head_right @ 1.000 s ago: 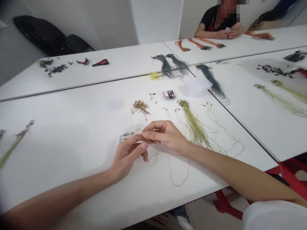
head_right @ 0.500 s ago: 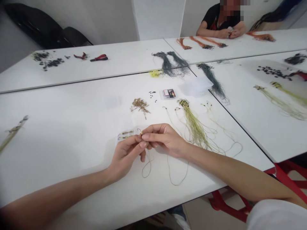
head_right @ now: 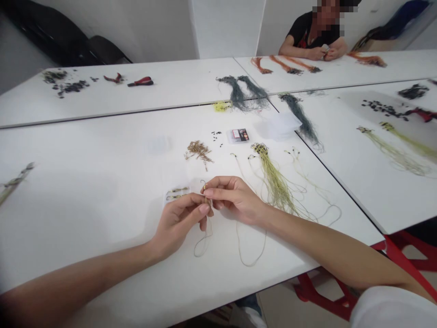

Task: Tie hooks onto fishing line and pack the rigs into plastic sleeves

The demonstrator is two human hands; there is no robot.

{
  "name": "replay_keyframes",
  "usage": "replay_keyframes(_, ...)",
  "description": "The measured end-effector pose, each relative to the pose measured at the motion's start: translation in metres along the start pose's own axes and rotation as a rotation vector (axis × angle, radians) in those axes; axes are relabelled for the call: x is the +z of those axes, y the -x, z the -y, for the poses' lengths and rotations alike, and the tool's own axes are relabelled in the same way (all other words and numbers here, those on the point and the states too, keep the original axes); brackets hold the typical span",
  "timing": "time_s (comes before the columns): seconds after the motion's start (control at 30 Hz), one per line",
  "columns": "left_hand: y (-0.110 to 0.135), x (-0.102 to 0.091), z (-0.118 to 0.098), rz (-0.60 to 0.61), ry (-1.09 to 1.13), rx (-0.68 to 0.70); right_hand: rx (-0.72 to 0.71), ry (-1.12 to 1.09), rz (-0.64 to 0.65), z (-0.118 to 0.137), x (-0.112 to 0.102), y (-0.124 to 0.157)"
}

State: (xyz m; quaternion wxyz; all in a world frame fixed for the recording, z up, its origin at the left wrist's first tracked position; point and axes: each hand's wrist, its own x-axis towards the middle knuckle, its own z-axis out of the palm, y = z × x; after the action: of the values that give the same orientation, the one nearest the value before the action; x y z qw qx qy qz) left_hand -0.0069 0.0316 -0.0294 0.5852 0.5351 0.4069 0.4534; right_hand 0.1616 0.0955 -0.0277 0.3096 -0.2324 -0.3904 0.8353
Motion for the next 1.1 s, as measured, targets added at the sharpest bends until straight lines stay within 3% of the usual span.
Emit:
replay_keyframes(0.63, -0.001, 0.001, -0.001, -0.068, -0.048, -0.033, 0.009, -0.031, 0.014, -0.004, -0.009, -0.002)
replay_keyframes(1.1, 0.001, -0.006, 0.002, 0.103, -0.143, 0.041, 0.007, -0.055, 0.104, -0.013, -0.007, -0.005)
